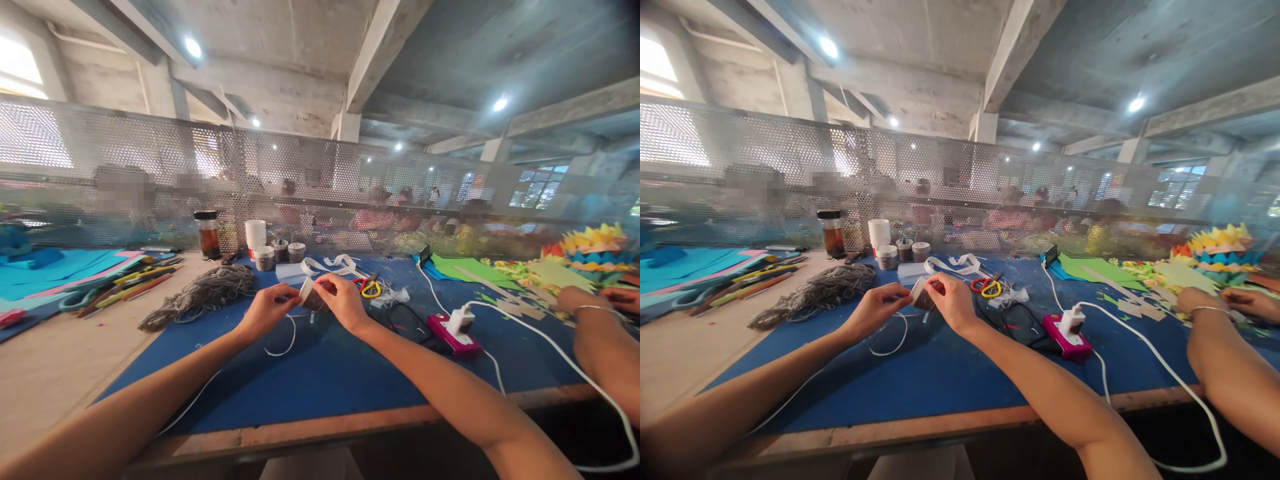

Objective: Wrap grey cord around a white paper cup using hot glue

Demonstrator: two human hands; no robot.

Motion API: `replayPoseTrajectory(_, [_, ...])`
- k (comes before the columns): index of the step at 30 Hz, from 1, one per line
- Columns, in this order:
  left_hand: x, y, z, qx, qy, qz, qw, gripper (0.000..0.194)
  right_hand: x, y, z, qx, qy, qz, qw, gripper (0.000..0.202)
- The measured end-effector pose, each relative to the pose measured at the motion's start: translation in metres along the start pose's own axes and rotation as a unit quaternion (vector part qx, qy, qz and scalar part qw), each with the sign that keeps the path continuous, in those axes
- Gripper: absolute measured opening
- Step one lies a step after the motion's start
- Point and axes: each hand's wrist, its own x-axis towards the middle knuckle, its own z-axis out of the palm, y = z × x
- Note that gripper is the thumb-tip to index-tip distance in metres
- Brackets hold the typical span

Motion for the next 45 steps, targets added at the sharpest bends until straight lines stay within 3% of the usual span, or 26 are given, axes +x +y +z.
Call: replayPoseTrajectory(45, [-0.0014,0.0028,0.0006,-0.027,-0.080,0.031,0.996,0.018,0.0027,0.0062,-0.0029,-0.010,-0.009,0.047,0.999,0.015])
